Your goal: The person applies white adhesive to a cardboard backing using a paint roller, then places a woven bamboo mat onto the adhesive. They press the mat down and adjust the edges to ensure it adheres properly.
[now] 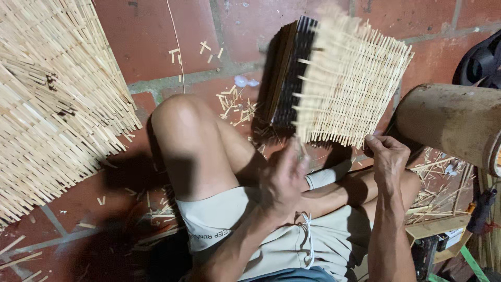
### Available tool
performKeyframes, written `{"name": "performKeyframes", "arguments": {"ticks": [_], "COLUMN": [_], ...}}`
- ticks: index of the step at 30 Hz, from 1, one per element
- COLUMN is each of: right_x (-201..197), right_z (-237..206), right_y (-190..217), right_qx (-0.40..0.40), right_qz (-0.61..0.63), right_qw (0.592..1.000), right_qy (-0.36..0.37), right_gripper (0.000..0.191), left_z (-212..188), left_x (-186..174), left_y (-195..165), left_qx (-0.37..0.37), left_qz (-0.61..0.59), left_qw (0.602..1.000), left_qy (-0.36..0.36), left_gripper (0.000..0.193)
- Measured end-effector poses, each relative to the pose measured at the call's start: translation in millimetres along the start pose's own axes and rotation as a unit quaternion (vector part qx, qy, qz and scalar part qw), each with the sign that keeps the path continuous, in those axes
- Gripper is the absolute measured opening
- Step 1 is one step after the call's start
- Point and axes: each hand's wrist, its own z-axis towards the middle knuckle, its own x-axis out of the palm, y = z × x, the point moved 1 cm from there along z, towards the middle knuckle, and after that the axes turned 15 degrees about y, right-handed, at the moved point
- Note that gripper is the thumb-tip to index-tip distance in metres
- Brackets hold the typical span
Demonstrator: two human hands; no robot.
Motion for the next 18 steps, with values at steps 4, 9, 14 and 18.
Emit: {"name": "performKeyframes", "arguments": {"ticks": [4, 9, 14, 18], "right_x": [1, 3, 4, 5], "right_z": [-1, 0, -2, -6], "right_y": [0, 0, 6, 10], "right_qx": [-0.017, -0.017, -0.004, -0.018], "right_qz": [0.036, 0.038, 0.017, 0.025], "right_qw": [0.999, 0.999, 1.0, 0.999], "right_qy": [0.008, 0.011, 0.009, 0.012], "right_gripper": [0.02, 0.02, 0.021, 0.021], "left_z": [6, 7, 11, 9], "left_x": [-5, -5, -9, -13], "left_y": [36, 60, 63, 58], "left_qx": [-0.121, -0.17, -0.226, -0.193], "left_qz": [-0.109, -0.245, -0.29, -0.309], "left_qw": [0.986, 0.953, 0.928, 0.929], "left_qy": [-0.047, -0.057, -0.059, -0.062], "left_gripper": [0.033, 0.038, 0.046, 0.045]}}
